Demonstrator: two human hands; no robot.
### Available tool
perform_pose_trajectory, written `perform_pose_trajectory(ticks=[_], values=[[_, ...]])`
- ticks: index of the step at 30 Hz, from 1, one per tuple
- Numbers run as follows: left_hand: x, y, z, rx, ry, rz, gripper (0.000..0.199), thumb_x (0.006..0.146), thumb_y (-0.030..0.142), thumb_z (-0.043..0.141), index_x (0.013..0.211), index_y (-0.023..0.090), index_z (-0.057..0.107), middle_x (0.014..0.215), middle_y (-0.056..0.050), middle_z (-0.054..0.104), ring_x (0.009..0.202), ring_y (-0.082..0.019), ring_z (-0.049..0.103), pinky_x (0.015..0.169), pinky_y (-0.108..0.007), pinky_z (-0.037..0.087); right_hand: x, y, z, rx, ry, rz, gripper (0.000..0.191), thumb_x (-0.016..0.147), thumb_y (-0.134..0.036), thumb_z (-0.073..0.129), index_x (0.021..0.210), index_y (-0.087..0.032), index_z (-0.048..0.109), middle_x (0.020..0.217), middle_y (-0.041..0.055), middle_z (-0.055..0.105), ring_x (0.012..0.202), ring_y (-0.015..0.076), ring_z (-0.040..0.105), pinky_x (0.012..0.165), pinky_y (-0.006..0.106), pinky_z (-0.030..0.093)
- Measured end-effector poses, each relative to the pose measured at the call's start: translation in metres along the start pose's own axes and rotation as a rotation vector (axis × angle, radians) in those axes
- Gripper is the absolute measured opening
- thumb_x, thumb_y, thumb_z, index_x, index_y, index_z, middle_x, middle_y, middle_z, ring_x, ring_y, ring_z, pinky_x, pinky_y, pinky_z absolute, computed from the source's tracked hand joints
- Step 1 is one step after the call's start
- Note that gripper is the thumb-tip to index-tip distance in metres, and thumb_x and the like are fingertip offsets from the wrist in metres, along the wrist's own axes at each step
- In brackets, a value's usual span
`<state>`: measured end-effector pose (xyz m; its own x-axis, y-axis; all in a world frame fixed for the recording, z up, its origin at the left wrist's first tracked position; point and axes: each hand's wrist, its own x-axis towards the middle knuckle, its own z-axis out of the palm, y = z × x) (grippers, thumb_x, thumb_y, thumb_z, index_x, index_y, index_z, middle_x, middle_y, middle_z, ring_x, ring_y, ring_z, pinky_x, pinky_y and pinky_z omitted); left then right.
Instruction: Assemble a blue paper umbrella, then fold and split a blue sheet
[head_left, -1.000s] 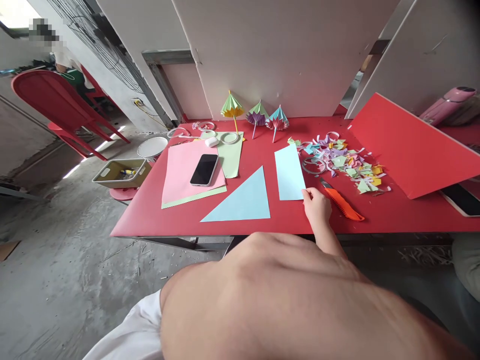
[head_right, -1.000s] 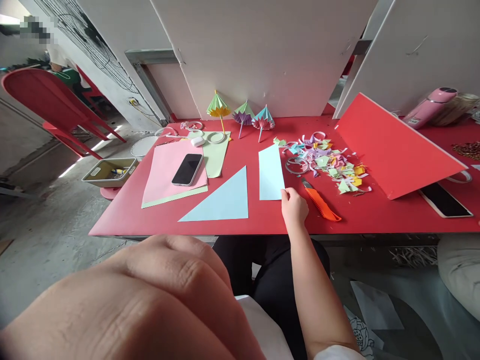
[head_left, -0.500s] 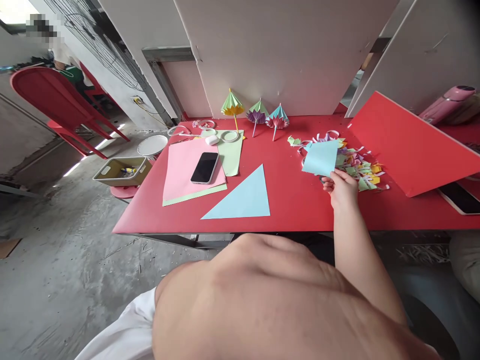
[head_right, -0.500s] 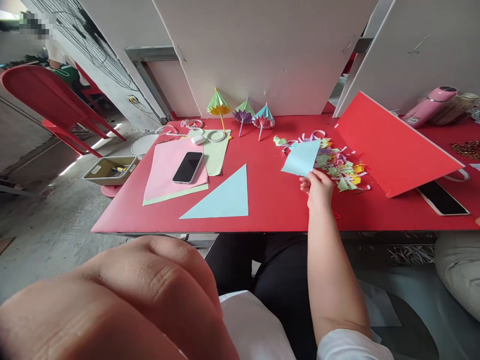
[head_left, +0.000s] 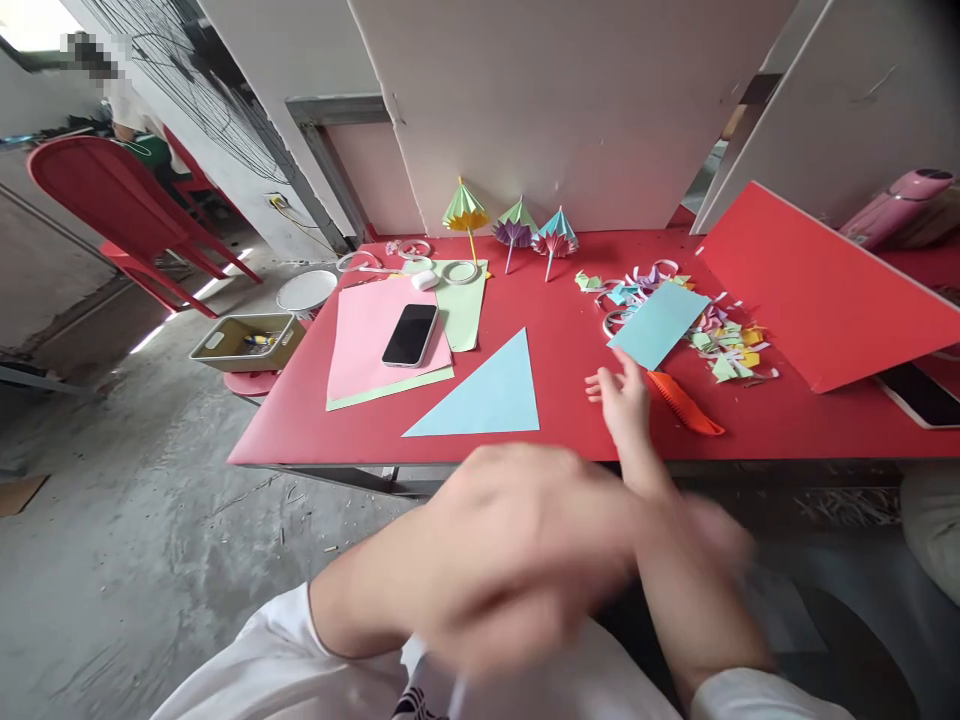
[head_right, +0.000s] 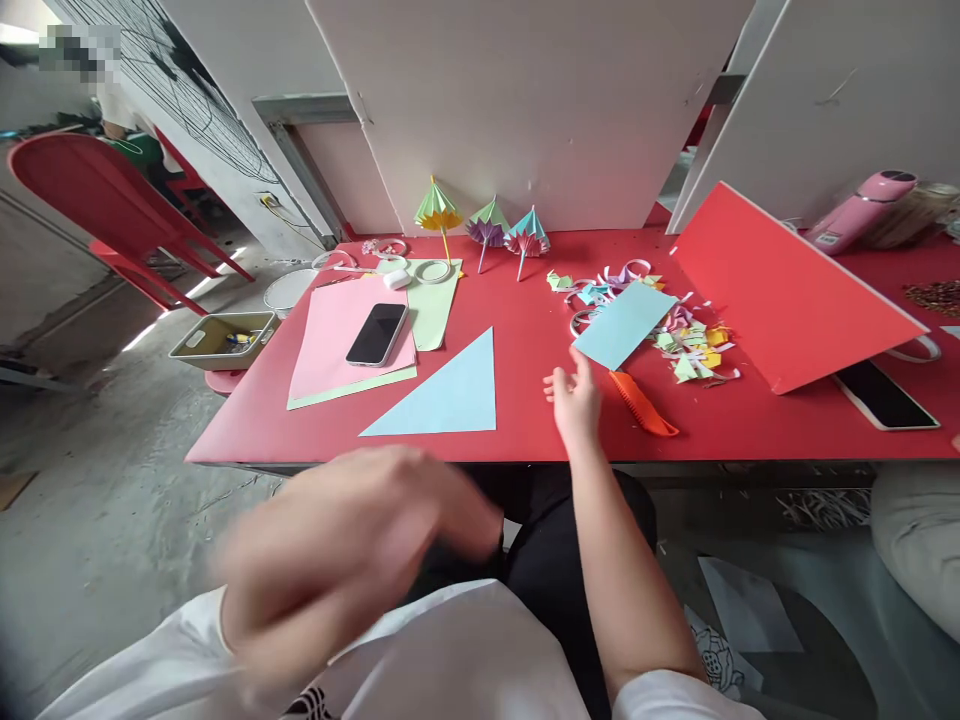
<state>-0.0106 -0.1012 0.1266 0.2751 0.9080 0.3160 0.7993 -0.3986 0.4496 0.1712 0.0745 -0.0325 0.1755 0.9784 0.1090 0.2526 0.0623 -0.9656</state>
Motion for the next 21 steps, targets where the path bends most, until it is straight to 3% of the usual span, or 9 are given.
perform_pose_trajectory(ticks=[2,4,6,8,10,13,17,21], values=[[0.018,-0.033,0.033,-0.031,-0.029,0.046,0.04,0.092,0.035,0.029,0.128,0.027,0.045,0.119,-0.002,0.059,0.113,-0.02,0.053,0.093,-0.037,0.047,-0.019,0.0,0.011,-0.143,-0.079,-0.083,0.041,0.082,-0.035,0.045,0.118,-0.018,0.056,0.089,0.0068,0.069,0.08,0.0168,0.065,0.074,0.031,0.054],[0.025,-0.068,0.075,0.118,-0.017,-0.082,0.042,0.092,0.035,0.034,0.129,0.018,0.044,0.136,-0.009,0.044,0.128,-0.024,0.036,0.103,-0.042,0.036,-0.034,0.001,0.018,-0.255,-0.122,-0.223,0.035,0.085,-0.032,0.042,0.109,-0.018,0.062,0.103,0.0083,0.067,0.095,0.0189,0.063,0.086,0.033,0.05],[0.022,-0.096,0.112,0.3,-0.091,-0.16,0.05,0.09,0.042,0.039,0.132,0.014,0.041,0.141,-0.014,0.035,0.132,-0.031,0.026,0.105,-0.051,0.028,-0.044,0.003,0.022,-0.341,-0.181,-0.395,0.035,0.087,-0.027,0.038,0.108,-0.019,0.064,0.111,0.0074,0.065,0.105,0.0189,0.058,0.093,0.033,0.046],[0.012,-0.111,0.135,0.383,-0.144,-0.147,0.056,0.09,0.047,0.037,0.136,0.016,0.035,0.143,-0.014,0.031,0.133,-0.031,0.024,0.106,-0.052,0.024,-0.051,0.005,0.023,-0.432,-0.276,-0.544,0.036,0.088,-0.023,0.036,0.11,-0.02,0.064,0.115,0.0054,0.063,0.112,0.0187,0.054,0.099,0.035,0.041],[0.003,-0.115,0.142,0.423,-0.151,-0.129,0.059,0.09,0.05,0.033,0.139,0.018,0.03,0.145,-0.013,0.028,0.134,-0.029,0.023,0.107,-0.051,0.021,-0.055,0.007,0.023,-0.537,-0.383,-0.631,0.036,0.09,-0.021,0.035,0.112,-0.022,0.062,0.119,0.003,0.061,0.119,0.0201,0.049,0.103,0.041,0.036],[-0.001,-0.112,0.139,0.444,-0.155,-0.102,0.063,0.087,0.057,0.032,0.14,0.022,0.028,0.145,-0.013,0.027,0.134,-0.03,0.021,0.107,-0.05,0.02,-0.057,0.011,0.023,-0.651,-0.474,-0.67,0.035,0.091,-0.02,0.035,0.114,-0.023,0.061,0.123,0.0011,0.057,0.124,0.0226,0.043,0.105,0.047,0.031],[0.001,-0.111,0.135,0.446,-0.164,-0.068,0.069,0.082,0.065,0.035,0.14,0.028,0.028,0.146,-0.013,0.025,0.133,-0.034,0.021,0.105,-0.054,0.021,-0.057,0.013,0.015,-0.672,-0.482,-0.679,0.039,0.086,-0.012,0.036,0.115,-0.024,0.061,0.126,0.0018,0.055,0.125,0.0223,0.042,0.105,0.049,0.029],[0.0,-0.109,0.136,0.415,-0.17,-0.028,0.073,0.078,0.07,0.036,0.139,0.03,0.03,0.145,-0.015,0.025,0.133,-0.037,0.022,0.103,-0.056,0.021,-0.053,0.002,0.008,-0.603,-0.477,-0.648,0.041,0.082,-0.007,0.035,0.101,-0.022,0.068,0.121,0.0038,0.059,0.121,0.0207,0.047,0.103,0.045,0.034]])
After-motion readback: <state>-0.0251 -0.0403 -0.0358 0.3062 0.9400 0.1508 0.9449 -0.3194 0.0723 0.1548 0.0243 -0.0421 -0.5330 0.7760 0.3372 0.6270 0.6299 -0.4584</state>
